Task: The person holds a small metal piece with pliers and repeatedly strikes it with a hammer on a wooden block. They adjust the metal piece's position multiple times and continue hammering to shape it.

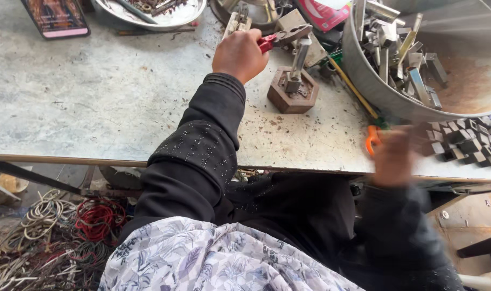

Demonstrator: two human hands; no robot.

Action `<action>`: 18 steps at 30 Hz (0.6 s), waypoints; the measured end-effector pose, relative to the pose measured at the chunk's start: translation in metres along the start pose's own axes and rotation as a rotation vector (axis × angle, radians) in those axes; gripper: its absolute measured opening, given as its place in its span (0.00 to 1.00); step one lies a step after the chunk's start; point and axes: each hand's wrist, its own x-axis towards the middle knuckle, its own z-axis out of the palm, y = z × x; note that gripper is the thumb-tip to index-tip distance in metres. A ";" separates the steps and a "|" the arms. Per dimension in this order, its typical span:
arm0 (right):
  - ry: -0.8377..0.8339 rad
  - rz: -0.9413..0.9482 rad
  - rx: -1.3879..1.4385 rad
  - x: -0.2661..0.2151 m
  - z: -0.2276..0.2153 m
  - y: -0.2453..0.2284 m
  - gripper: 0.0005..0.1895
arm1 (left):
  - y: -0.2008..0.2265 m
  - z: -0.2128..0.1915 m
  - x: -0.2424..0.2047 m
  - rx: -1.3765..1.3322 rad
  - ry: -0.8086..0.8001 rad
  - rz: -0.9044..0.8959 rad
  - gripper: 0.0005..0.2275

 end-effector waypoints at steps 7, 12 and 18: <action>0.214 -0.149 -0.018 -0.001 -0.053 0.018 0.13 | 0.004 -0.005 -0.001 -0.008 -0.033 -0.014 0.07; 0.247 0.076 0.211 -0.001 -0.034 -0.008 0.25 | -0.003 0.001 -0.001 0.013 0.025 0.004 0.06; 0.094 -0.061 -0.015 0.008 -0.019 0.005 0.21 | 0.005 -0.010 0.001 -0.010 0.007 0.006 0.07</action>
